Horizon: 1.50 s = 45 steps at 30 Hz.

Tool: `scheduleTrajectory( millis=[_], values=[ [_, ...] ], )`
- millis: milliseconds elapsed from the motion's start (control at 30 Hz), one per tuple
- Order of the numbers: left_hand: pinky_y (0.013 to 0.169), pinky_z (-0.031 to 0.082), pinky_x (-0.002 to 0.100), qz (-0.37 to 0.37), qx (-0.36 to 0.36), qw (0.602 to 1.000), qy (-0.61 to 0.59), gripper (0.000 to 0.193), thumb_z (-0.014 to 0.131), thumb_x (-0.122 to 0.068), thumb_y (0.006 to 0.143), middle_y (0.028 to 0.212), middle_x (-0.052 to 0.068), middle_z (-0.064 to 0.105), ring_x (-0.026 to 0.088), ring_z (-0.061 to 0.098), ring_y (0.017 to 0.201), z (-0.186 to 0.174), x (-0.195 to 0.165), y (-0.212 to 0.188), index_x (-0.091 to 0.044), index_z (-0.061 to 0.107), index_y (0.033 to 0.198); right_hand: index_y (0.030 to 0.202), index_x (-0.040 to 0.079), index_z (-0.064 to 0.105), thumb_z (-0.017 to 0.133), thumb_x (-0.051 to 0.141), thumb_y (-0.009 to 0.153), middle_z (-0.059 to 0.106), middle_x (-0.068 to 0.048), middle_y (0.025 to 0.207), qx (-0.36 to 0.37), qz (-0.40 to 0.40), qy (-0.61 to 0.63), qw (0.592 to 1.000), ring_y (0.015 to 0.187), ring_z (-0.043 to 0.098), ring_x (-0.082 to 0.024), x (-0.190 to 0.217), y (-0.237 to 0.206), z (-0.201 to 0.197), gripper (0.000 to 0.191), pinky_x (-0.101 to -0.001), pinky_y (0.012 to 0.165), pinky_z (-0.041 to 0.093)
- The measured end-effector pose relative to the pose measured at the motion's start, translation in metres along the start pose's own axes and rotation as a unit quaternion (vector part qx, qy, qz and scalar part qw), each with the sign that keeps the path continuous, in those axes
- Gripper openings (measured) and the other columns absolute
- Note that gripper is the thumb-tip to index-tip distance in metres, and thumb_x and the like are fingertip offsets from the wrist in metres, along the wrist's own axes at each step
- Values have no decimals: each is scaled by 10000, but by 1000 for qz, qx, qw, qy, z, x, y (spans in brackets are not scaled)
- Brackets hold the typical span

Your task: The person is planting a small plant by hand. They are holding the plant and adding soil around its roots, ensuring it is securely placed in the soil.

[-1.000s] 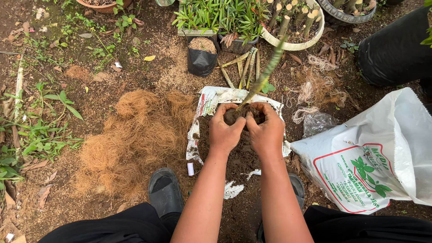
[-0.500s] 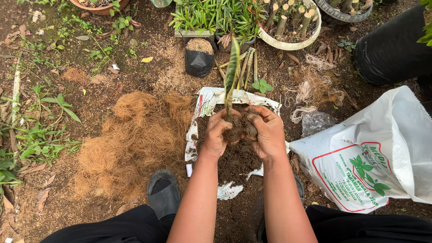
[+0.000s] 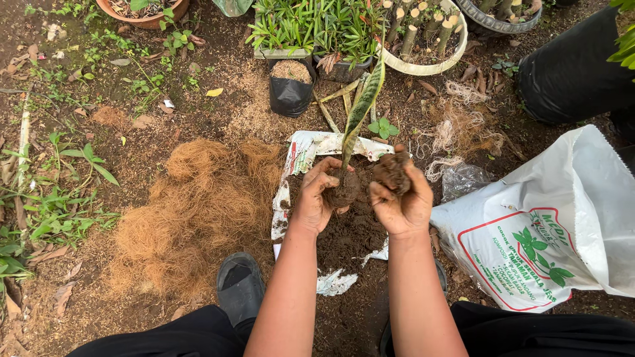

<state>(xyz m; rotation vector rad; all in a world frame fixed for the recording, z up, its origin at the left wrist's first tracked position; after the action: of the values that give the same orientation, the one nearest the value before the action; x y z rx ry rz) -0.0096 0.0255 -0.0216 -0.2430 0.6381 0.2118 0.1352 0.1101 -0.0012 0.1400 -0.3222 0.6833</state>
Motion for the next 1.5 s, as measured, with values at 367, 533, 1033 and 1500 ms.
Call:
scheduleTrajectory(
  millis=[367, 533, 1033, 1500],
  values=[
    [469, 457, 298, 15, -67, 995, -68, 140, 459, -274, 963, 1124, 119, 741, 246, 746, 870, -12, 0, 3, -194, 552, 1031, 1274, 54, 663, 721, 171, 938, 686, -56, 980, -8, -10, -152, 988, 781, 646, -133, 19, -3, 35, 359, -243, 557, 505],
    [706, 560, 377, -7, -91, 996, 5, 303, 445, -339, 1005, 1180, 73, 704, 220, 675, 994, -13, 2, 3, -155, 621, 1169, 1079, 16, 702, 731, 108, 916, 726, -60, 935, -130, 70, -423, 894, 776, 673, -126, -9, 4, 29, 190, -261, 654, 565],
    [667, 574, 329, -49, -105, 973, 199, 333, 814, -205, 819, 976, 29, 757, 137, 707, 841, -7, 3, 2, -144, 683, 1120, 1006, 28, 745, 731, 45, 897, 721, -9, 862, -147, 113, -579, 794, 684, 612, -76, 8, 3, 26, 111, -223, 591, 489],
    [763, 656, 409, 54, -124, 989, 58, 329, 772, -101, 848, 1072, 150, 722, 269, 748, 890, -9, -12, 7, -56, 621, 1136, 1025, 6, 751, 723, 135, 950, 742, -92, 834, -272, 121, -663, 686, 679, 662, -156, 42, 1, -12, 152, -298, 603, 512]
  ],
)
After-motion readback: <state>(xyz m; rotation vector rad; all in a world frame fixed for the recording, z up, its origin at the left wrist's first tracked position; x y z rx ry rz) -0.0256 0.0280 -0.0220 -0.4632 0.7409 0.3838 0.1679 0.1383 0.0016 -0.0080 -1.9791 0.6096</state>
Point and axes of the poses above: each hand's wrist, its own y-axis towards the middle knuckle, its own z-axis out of the palm, x = y × z, the point moved 3 cm from there along y, towards the middle knuckle
